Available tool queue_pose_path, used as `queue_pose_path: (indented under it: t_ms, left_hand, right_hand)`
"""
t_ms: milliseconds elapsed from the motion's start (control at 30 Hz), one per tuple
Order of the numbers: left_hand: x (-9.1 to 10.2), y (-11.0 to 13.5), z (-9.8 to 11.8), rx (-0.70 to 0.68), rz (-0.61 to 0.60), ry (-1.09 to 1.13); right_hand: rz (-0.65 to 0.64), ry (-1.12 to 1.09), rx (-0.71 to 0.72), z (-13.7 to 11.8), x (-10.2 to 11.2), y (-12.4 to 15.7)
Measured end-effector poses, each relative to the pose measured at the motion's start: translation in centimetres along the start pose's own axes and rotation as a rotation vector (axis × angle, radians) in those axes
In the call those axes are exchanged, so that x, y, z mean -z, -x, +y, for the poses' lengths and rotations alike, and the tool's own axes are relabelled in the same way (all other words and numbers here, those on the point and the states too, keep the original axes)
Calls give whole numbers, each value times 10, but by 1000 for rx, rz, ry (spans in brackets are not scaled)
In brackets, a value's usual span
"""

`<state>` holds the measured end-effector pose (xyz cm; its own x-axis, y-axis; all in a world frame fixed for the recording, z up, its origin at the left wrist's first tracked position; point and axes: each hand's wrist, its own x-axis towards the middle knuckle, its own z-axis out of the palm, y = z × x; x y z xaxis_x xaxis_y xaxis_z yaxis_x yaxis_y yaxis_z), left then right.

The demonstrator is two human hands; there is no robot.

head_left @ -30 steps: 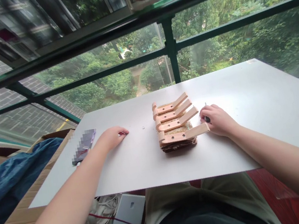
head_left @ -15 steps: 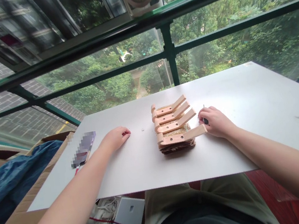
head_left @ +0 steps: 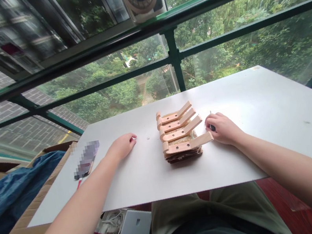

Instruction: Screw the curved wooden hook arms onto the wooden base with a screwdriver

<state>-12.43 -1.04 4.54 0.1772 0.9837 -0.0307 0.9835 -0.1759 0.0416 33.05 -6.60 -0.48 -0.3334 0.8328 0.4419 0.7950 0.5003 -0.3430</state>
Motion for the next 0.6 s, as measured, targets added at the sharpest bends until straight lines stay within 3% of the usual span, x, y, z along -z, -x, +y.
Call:
queue_pose_path:
  t_ms: [367,600]
  left_hand:
    - [2,-8,4,84,14,76]
    - [18,-23,35,40,118,351]
  right_hand:
    - [-2,-10,-4,0,1,0]
    - [0,-12,-9,1,0,-1]
